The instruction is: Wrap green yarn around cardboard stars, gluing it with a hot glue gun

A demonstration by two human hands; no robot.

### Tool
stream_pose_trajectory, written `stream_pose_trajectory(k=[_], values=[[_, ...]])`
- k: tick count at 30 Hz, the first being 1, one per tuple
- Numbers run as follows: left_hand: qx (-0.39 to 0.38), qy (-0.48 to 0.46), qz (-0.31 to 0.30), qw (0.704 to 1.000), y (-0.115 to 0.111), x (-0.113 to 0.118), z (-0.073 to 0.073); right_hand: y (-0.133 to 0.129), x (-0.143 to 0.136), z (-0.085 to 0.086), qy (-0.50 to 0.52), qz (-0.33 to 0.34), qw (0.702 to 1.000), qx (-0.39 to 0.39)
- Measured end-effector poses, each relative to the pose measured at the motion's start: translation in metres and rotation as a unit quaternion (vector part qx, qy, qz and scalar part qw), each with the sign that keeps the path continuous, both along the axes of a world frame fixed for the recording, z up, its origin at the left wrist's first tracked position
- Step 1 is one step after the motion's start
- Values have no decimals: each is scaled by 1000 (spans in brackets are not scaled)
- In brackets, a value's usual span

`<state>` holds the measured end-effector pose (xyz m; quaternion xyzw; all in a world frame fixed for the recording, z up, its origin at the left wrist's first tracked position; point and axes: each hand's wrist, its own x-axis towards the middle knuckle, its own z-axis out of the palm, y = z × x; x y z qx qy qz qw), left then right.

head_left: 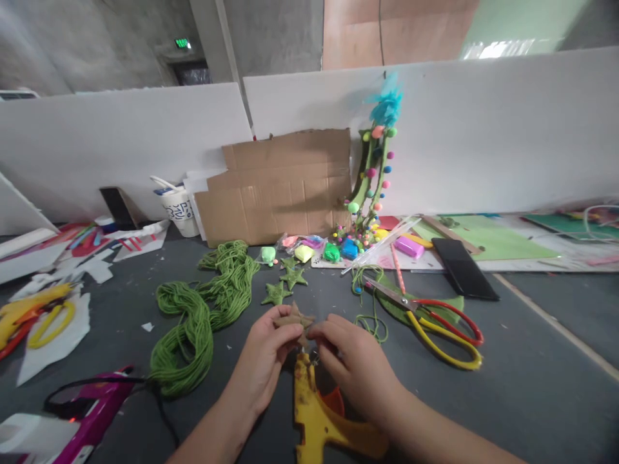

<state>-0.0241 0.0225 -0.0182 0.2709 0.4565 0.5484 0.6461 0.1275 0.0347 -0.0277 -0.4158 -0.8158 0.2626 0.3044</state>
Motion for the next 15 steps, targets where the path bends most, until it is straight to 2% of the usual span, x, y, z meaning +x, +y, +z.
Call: stream_pose_trajectory(k=[6,12,15], values=[[16,50,20,998,1,0,3,-3,2,-1,-108,2,990,91],[52,150,16,987,1,-2,1,-7,4,-10,-203,20,961,189],[68,187,24,980,1,-4,-1,-7,4,-7,-214,39,956,197]])
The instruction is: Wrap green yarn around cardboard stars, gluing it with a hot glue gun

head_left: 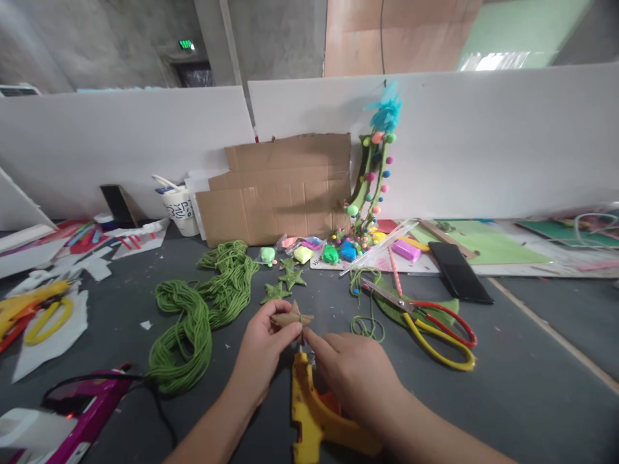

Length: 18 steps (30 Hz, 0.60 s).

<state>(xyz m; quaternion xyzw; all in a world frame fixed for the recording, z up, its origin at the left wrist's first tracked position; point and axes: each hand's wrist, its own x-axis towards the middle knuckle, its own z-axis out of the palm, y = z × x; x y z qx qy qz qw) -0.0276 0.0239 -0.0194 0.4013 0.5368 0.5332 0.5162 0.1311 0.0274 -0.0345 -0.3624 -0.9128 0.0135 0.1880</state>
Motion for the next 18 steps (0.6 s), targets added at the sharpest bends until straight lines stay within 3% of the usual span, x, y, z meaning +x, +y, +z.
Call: stream_pose_trajectory(k=[5,8,14,18], values=[[30,107,1,994,-2,-1,2,4,-2,16,35,-28,991,-128],[40,154,-11,987,-3,-1,3,6,-1,22,56,-19,985,-160],[-12,117,-84,989,-4,0,7,13,7,29,63,-44,990,-122],[-34,76,-124,989,-6,-1,10,17,12,38,95,-35,983,-156]])
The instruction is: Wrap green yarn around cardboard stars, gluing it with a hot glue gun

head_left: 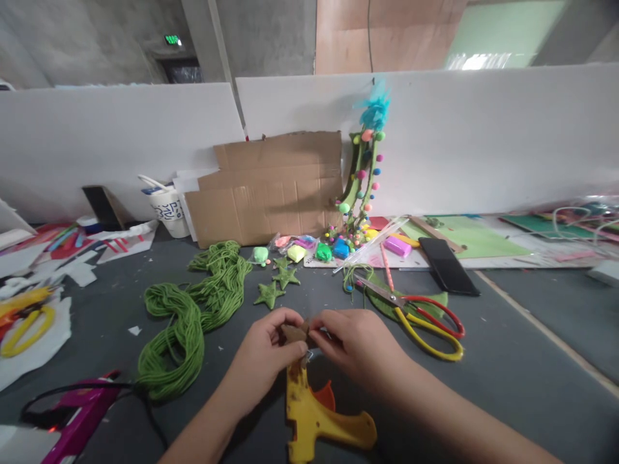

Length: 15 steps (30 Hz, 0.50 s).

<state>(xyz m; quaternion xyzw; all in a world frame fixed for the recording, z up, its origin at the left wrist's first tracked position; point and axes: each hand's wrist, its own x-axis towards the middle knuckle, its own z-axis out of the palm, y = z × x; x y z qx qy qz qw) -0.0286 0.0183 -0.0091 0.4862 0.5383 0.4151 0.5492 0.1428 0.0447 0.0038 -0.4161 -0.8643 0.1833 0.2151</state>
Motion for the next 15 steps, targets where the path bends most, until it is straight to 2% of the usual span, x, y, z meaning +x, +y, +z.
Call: stream_pose_trajectory(k=[5,9,12,15], values=[[-25,-95,-20,995,-3,-3,-1,4,4,7,64,-22,992,-107],[-28,-132,-27,990,-4,-3,0,10,5,3,176,-14,959,-221],[-27,-139,-30,990,-4,0,0,13,4,-5,267,-7,904,-335],[-19,-135,-27,990,-5,4,-1,13,2,-12,343,-7,822,-455]])
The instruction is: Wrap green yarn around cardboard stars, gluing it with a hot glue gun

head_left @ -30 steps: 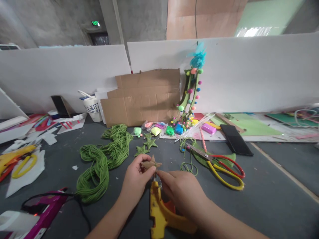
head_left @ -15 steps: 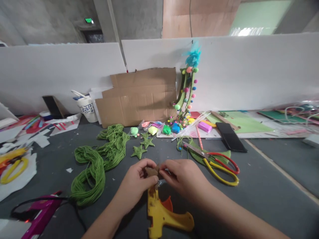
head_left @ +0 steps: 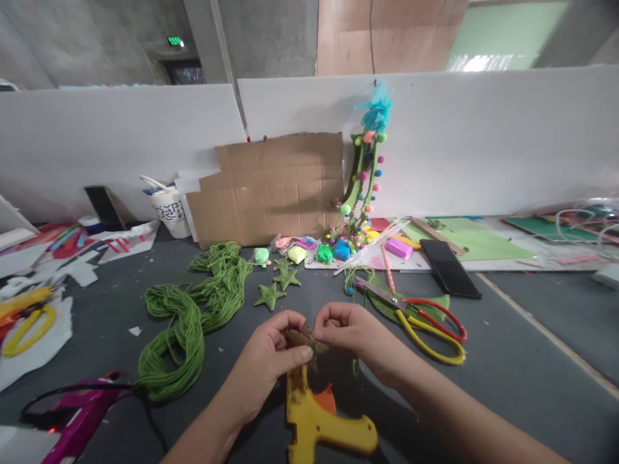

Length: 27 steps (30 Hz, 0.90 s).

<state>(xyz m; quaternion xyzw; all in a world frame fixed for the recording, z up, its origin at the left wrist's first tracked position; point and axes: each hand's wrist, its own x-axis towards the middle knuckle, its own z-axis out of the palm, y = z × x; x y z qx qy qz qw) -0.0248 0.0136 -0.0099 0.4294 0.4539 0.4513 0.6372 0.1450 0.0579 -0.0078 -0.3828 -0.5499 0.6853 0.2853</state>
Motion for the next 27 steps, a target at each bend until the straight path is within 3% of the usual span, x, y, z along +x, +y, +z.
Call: stream_pose_trajectory(k=[4,11,20,24,27], values=[[19,12,28,999,-2,4,-2,-4,-3,-2,61,-13,993,-99],[52,46,82,994,-7,12,0,-6,-3,0,100,-26,980,-173],[175,113,140,968,-17,17,1,-6,1,3,134,52,963,-229],[141,69,136,978,-21,17,3,-10,-3,2,156,54,954,-248],[69,-12,128,989,-19,17,4,-15,-8,2,148,18,966,-212]])
